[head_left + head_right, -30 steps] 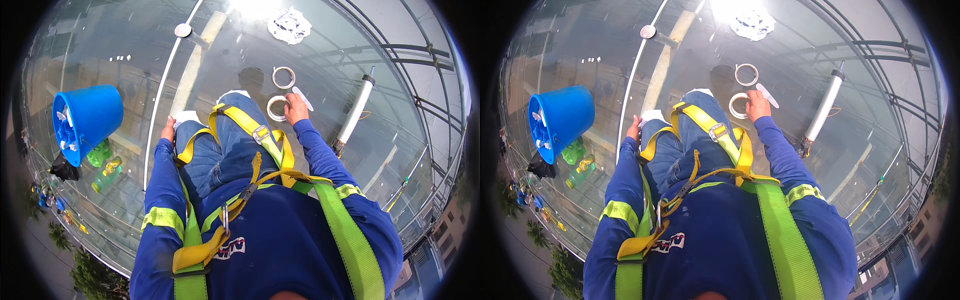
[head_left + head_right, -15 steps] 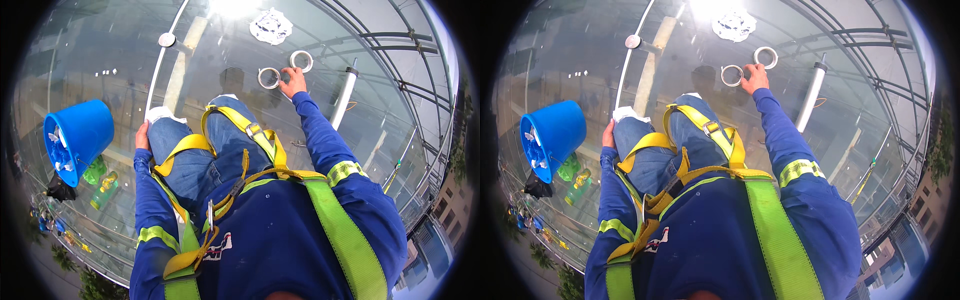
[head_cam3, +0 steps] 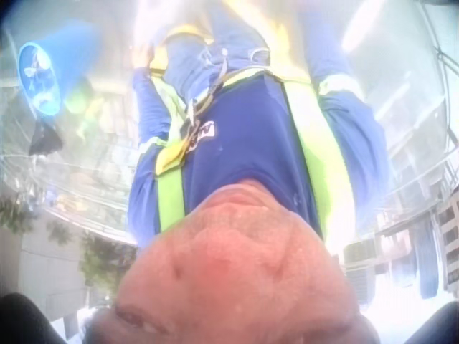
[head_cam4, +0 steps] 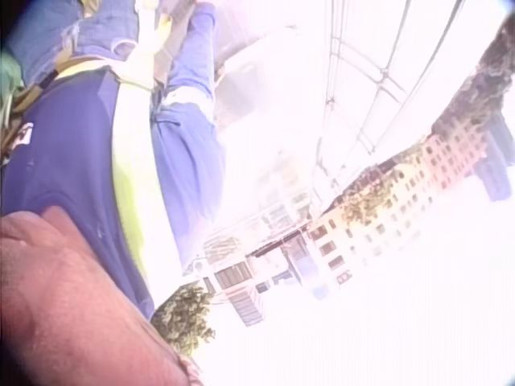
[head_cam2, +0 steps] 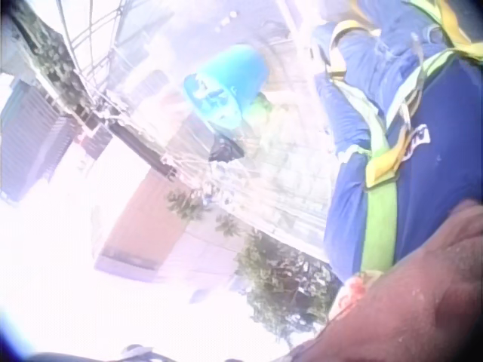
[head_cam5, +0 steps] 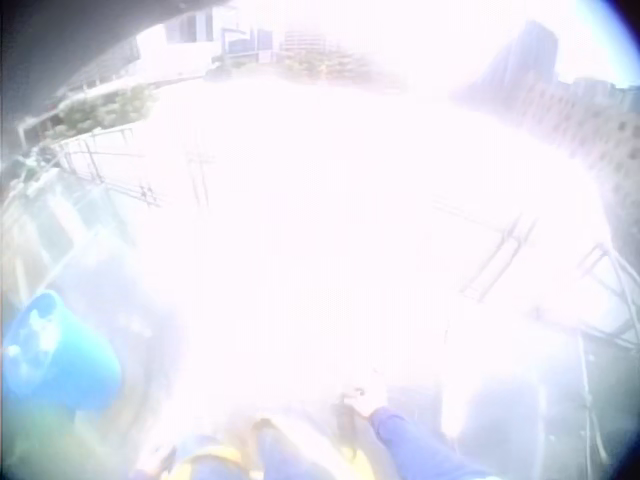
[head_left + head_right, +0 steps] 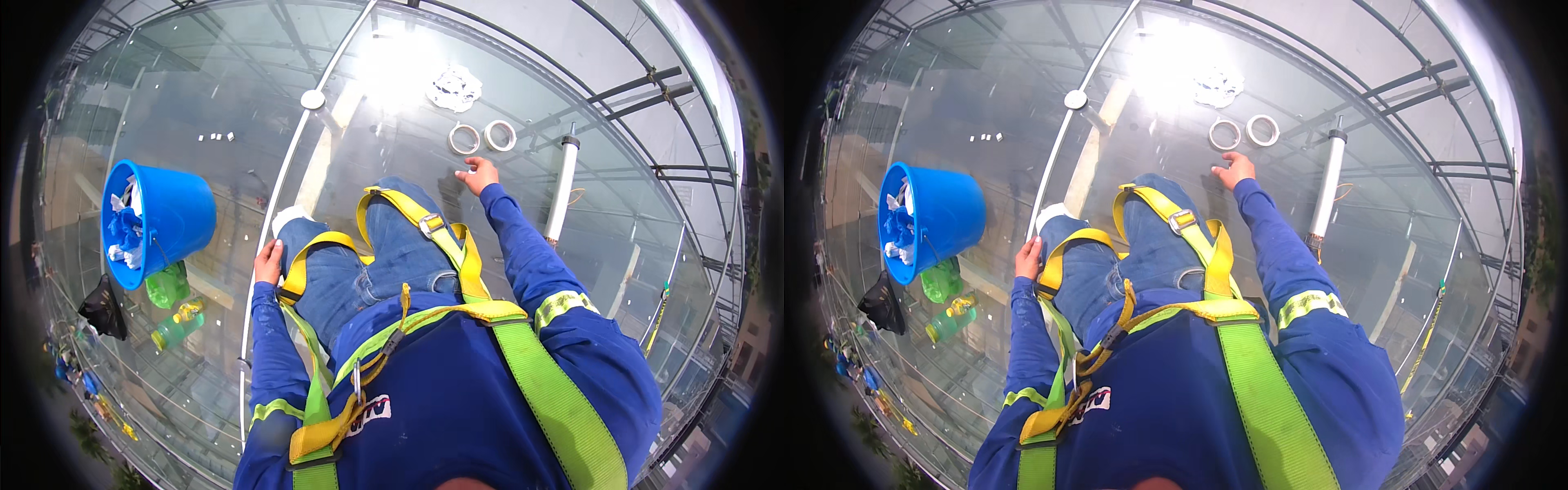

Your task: The person applies masking tape along the seam of a glass panel, sticking tape strips onto the surface, smoothing them down by hand, and trimming the edges with a blade.

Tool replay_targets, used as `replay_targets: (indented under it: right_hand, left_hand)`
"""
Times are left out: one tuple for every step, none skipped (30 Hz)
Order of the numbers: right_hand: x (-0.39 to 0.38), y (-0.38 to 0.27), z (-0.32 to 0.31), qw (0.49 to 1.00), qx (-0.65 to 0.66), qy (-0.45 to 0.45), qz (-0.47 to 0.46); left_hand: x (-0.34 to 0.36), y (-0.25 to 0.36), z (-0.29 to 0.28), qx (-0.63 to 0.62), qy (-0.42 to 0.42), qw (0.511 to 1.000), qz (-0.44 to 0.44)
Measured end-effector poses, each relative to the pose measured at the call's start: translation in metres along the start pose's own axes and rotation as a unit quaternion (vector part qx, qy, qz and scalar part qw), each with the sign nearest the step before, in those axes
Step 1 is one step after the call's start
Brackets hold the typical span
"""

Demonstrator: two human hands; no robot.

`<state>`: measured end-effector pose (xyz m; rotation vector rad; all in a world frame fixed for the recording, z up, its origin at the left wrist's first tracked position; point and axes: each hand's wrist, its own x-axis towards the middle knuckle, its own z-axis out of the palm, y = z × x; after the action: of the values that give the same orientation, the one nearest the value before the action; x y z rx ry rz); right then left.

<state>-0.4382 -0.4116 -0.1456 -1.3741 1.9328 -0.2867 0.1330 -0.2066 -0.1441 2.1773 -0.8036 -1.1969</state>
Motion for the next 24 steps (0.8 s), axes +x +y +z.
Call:
replay_targets:
  right_hand:
    - [-0.013,-0.004,-0.005,0.995,0.078,-0.061,0.008]
    - [-0.030,-0.008,-0.012,0.980,0.156,-0.121,0.017]
    - [-0.054,-0.037,-0.021,0.966,0.185,-0.178,0.012]
    - [-0.069,-0.059,-0.029,0.968,0.182,-0.175,0.000]
    - [-0.083,-0.074,-0.035,0.969,0.155,-0.185,-0.056]
    - [-0.094,-0.088,-0.039,0.966,0.125,-0.195,-0.113]
    - [-0.100,-0.101,-0.042,0.966,0.055,-0.172,-0.183]
    - [-0.109,-0.124,-0.049,0.966,0.046,-0.167,-0.192]
    - [-0.123,-0.155,-0.060,0.957,0.000,-0.165,-0.240]
    - [-0.138,-0.184,-0.071,0.944,-0.048,-0.162,-0.285]
    - [-0.150,-0.205,-0.086,0.934,-0.080,-0.146,-0.317]
    - [-0.173,-0.224,-0.089,0.932,-0.085,-0.141,-0.324]
    - [-0.193,-0.249,-0.082,0.903,-0.091,-0.147,-0.392]
    - [-0.194,-0.297,-0.086,0.849,-0.122,-0.162,-0.488]
    - [-0.199,-0.329,-0.083,0.838,-0.130,-0.156,-0.506]
    - [-0.210,-0.336,-0.086,0.810,-0.156,-0.160,-0.543]
    - [-0.223,-0.345,-0.091,0.773,-0.181,-0.173,-0.583]
    - [-0.236,-0.358,-0.094,0.752,-0.163,-0.188,-0.610]
    - [-0.250,-0.367,-0.104,0.753,-0.200,-0.201,-0.593]
    - [-0.263,-0.382,-0.107,0.745,-0.233,-0.216,-0.587]
    - [-0.279,-0.395,-0.110,0.732,-0.248,-0.230,-0.592]
    - [-0.293,-0.406,-0.109,0.713,-0.260,-0.241,-0.604]
    - [-0.311,-0.417,-0.098,0.684,-0.283,-0.267,-0.617]
    - [-0.311,-0.425,-0.102,0.684,-0.309,-0.253,-0.611]
  left_hand:
    - [-0.010,0.016,0.007,-0.012,-0.012,1.000,0.017]
    - [-0.031,0.049,0.017,-0.070,-0.023,0.997,0.015]
    - [-0.053,0.069,0.011,-0.100,-0.030,0.993,0.057]
    - [-0.072,0.094,0.008,-0.130,-0.040,0.985,0.103]
    - [-0.101,0.139,0.006,-0.170,-0.064,0.966,0.184]
    - [-0.138,0.194,-0.001,-0.209,-0.086,0.938,0.263]
    - [-0.176,0.247,-0.017,-0.176,-0.102,0.919,0.338]
    - [-0.211,0.293,-0.036,-0.162,-0.105,0.884,0.425]
    - [-0.244,0.332,-0.053,-0.192,-0.094,0.825,0.522]
    - [-0.275,0.368,-0.073,-0.149,-0.060,0.761,0.629]
    - [-0.295,0.394,-0.089,-0.115,-0.041,0.688,0.715]
    - [-0.314,0.409,-0.103,-0.079,-0.028,0.621,0.780]
    - [-0.330,0.416,-0.117,-0.038,-0.017,0.561,0.826]
    - [-0.347,0.409,-0.136,0.004,0.015,0.530,0.848]
    - [-0.353,0.404,-0.146,0.035,0.014,0.503,0.863]
    - [-0.351,0.404,-0.147,0.045,-0.003,0.474,0.879]
    - [-0.355,0.403,-0.145,0.054,-0.010,0.456,0.888]
    - [-0.360,0.405,-0.147,0.067,-0.017,0.440,0.895]
    - [-0.363,0.408,-0.146,0.068,-0.028,0.427,0.901]
    - [-0.365,0.409,-0.145,0.077,-0.033,0.415,0.906]
    - [-0.366,0.408,-0.147,0.082,-0.035,0.408,0.908]
    - [-0.364,0.407,-0.149,0.085,-0.036,0.409,0.908]
    - [-0.368,0.399,-0.158,0.105,-0.030,0.411,0.905]
    - [-0.348,0.408,-0.154,0.107,-0.060,0.386,0.914]
